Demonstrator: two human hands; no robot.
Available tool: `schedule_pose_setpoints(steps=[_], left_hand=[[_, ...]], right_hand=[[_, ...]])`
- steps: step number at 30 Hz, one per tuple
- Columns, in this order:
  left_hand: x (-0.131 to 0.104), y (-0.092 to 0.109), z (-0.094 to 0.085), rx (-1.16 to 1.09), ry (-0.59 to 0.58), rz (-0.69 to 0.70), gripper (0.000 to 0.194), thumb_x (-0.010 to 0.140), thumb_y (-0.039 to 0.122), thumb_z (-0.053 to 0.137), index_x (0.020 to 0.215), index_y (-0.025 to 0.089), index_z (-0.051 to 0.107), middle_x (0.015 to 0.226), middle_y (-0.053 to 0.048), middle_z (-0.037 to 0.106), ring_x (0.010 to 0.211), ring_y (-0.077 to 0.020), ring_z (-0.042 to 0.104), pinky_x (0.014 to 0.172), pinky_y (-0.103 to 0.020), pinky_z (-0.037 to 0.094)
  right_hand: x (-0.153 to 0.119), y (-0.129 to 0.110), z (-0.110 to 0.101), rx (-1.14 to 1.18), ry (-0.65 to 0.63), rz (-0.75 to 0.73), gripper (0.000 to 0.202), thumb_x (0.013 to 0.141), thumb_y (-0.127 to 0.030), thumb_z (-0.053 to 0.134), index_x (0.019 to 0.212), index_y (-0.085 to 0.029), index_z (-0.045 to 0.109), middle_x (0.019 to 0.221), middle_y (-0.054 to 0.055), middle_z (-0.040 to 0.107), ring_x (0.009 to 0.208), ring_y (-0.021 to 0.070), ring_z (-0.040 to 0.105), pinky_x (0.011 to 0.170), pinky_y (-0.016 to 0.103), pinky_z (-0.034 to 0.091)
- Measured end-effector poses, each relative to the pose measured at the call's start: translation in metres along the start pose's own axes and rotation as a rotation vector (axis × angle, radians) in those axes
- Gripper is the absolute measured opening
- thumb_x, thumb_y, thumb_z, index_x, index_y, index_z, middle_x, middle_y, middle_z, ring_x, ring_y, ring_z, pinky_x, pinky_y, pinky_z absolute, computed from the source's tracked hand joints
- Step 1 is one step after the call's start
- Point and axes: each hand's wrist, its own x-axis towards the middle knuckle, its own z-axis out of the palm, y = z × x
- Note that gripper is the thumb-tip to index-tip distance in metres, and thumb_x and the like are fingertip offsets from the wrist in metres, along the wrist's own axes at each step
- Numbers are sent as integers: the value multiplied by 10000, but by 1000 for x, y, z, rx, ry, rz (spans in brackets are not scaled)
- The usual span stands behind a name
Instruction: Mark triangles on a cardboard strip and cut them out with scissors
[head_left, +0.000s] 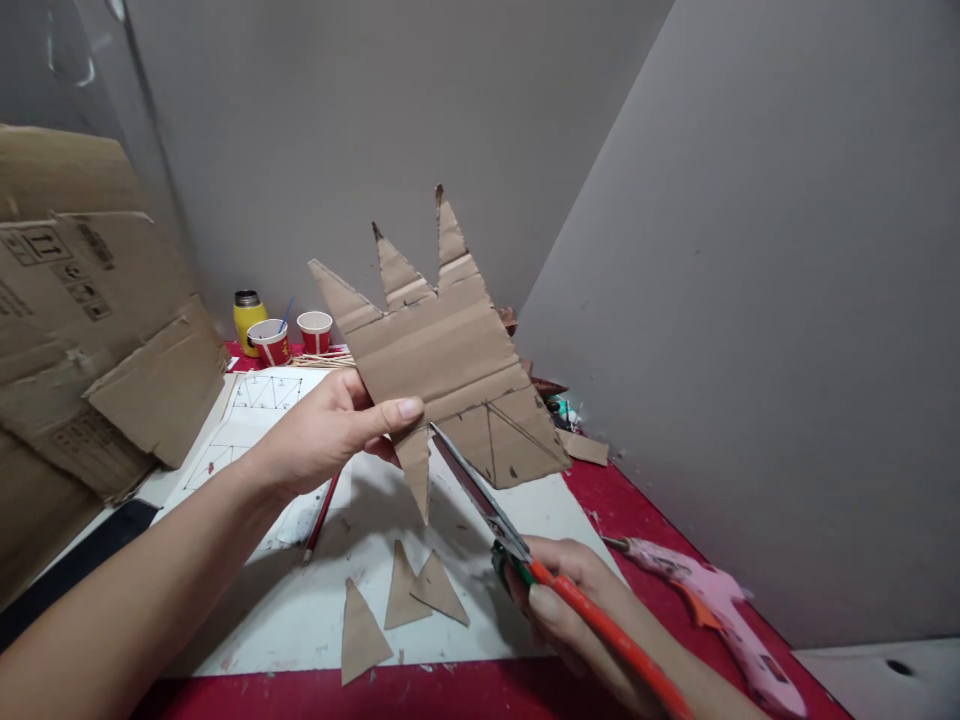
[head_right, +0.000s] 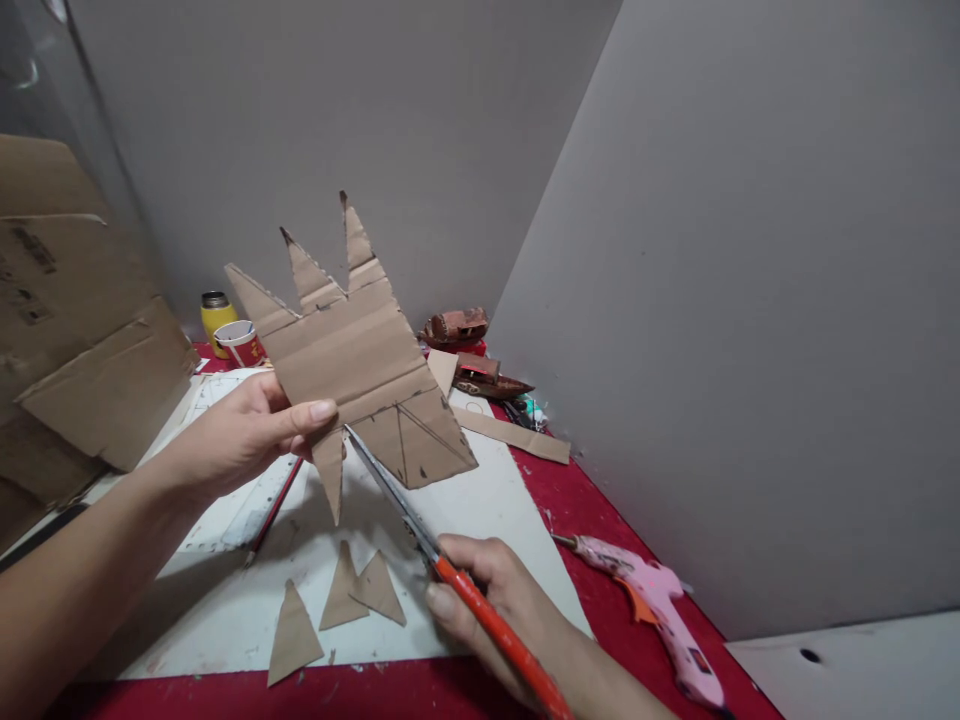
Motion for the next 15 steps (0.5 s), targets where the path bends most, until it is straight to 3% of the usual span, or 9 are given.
schedule_pose_setpoints(steps=[3, 8, 12, 15], left_hand=[[0, -1, -1, -3, -25, 8, 327, 776, 381, 816, 629, 160, 625, 554, 59, 502, 506, -60, 433, 481, -158, 390], [-2, -2, -8, 5, -51, 8, 226, 807, 336, 793, 741, 160, 669, 623, 44, 560, 534, -59, 465, 502, -164, 383], [-4, 1, -12, 115, -61, 61, 221, 819, 332, 782, 767, 152, 666, 623, 39, 564, 553, -67, 477, 524, -177, 379], [-4, 4, -11, 114, -61, 56, 248, 815, 340, 778, 731, 146, 648, 613, 36, 562, 553, -75, 486, 520, -186, 388]], right_hand=[[-5, 2, 3, 69, -30, 35, 555, 877, -741, 509, 701, -224, 414, 524, -79, 348, 409, 69, 262, 369, 226, 170], [-11, -8, 8, 41, 117, 68, 540, 883, -716, 523, 691, -228, 395, 596, -66, 304, 473, 85, 254, 399, 233, 185], [-9, -7, 6, 111, -65, 28, 556, 858, -706, 569, 660, -225, 371, 568, -79, 264, 487, 80, 213, 421, 235, 152], [-6, -3, 4, 115, -38, 44, 545, 862, -725, 539, 697, -223, 405, 558, -82, 290, 457, 76, 235, 412, 230, 163]])
